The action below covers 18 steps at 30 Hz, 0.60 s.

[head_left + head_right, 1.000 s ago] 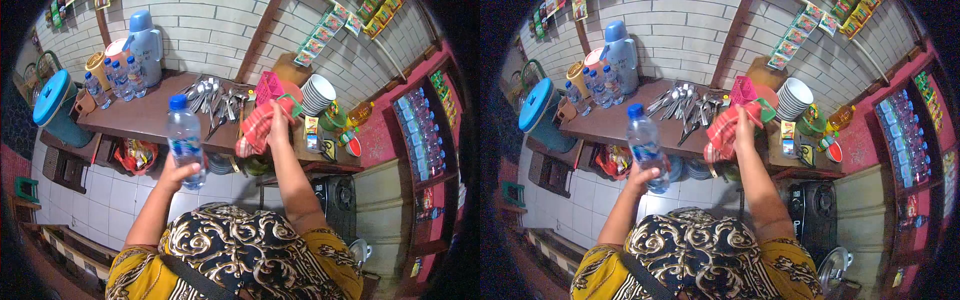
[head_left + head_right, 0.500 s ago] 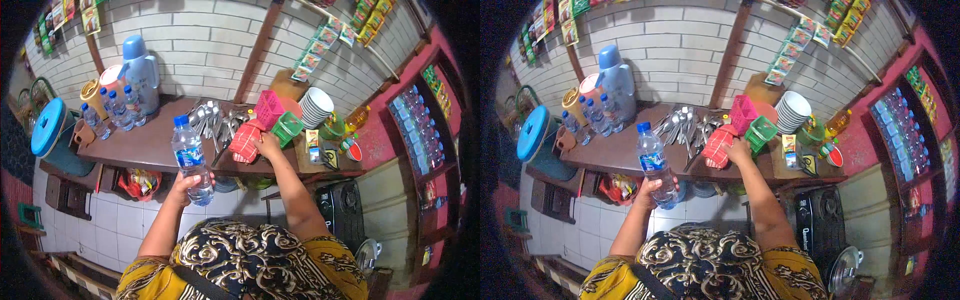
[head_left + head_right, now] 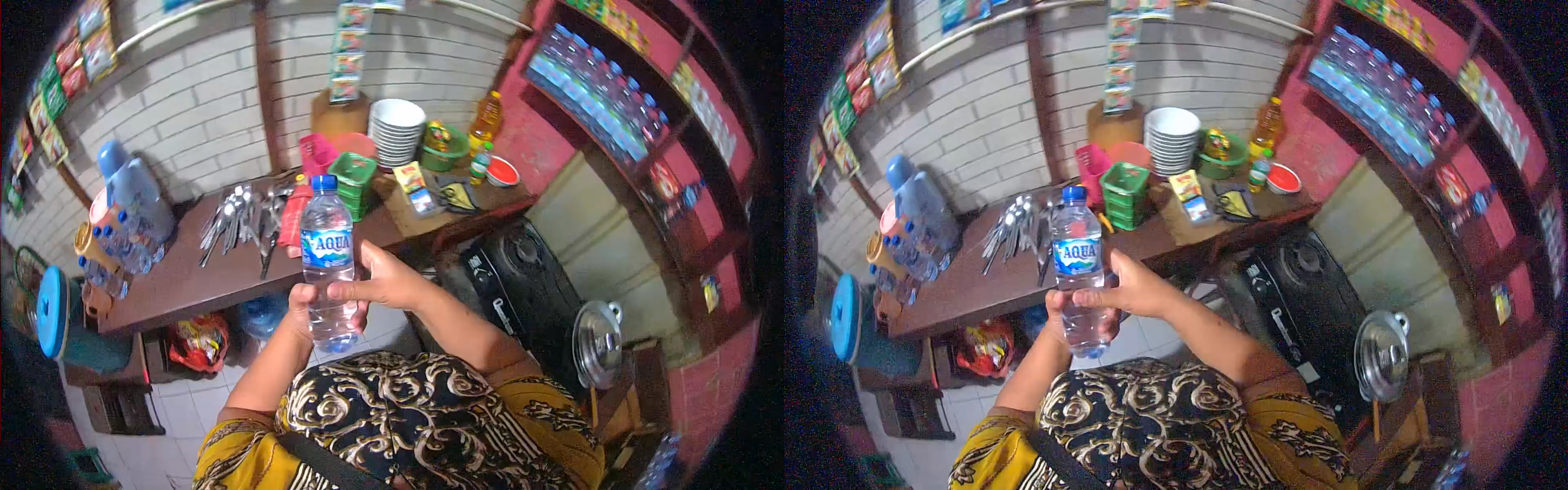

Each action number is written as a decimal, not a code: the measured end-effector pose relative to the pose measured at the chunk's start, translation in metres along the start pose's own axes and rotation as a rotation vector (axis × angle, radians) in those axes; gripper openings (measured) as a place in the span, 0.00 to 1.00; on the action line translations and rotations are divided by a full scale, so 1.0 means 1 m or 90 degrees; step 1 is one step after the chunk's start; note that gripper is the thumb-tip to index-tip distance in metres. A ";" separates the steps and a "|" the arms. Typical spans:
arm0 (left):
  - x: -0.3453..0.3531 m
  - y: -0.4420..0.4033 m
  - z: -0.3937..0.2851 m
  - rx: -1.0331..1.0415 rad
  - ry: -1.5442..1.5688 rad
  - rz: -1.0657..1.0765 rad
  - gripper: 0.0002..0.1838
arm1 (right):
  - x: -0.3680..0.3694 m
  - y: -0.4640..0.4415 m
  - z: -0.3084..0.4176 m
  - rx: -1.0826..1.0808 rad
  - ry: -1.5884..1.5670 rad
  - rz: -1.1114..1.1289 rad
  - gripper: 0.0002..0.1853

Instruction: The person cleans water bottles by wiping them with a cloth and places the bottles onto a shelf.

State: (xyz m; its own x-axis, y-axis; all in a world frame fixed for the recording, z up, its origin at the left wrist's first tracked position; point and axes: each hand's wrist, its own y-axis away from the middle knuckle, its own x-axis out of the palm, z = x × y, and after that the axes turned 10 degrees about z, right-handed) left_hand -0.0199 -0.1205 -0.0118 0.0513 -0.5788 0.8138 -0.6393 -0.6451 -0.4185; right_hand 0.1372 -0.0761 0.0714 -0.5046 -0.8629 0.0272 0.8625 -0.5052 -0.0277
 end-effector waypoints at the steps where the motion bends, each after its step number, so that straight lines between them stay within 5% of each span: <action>1: 0.003 -0.015 0.014 -0.016 0.060 0.038 0.41 | -0.008 0.017 -0.001 0.016 -0.049 -0.003 0.38; 6: 0.014 -0.079 0.075 -0.108 0.136 0.076 0.45 | -0.031 0.108 0.012 -0.022 -0.082 -0.141 0.33; 8: 0.016 -0.105 0.094 -0.154 0.052 0.047 0.48 | -0.043 0.148 0.034 0.003 -0.132 -0.120 0.30; 11: 0.051 -0.145 0.119 -0.227 -0.205 -0.077 0.52 | -0.063 0.200 0.049 -0.068 -0.002 -0.269 0.29; 12: 0.041 -0.148 0.128 -0.233 -0.290 -0.066 0.50 | -0.083 0.209 0.029 -0.213 0.076 -0.301 0.32; 18: 0.053 -0.188 0.180 -0.306 -0.378 0.010 0.38 | -0.141 0.338 0.092 -0.280 0.174 -0.471 0.30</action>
State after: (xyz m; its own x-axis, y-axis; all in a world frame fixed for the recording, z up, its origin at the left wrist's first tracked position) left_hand 0.2406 -0.1198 0.0377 0.3573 -0.8446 0.3987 -0.8997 -0.4258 -0.0958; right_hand 0.5035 -0.1245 0.1498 -0.9644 -0.2603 -0.0473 0.2507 -0.8417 -0.4783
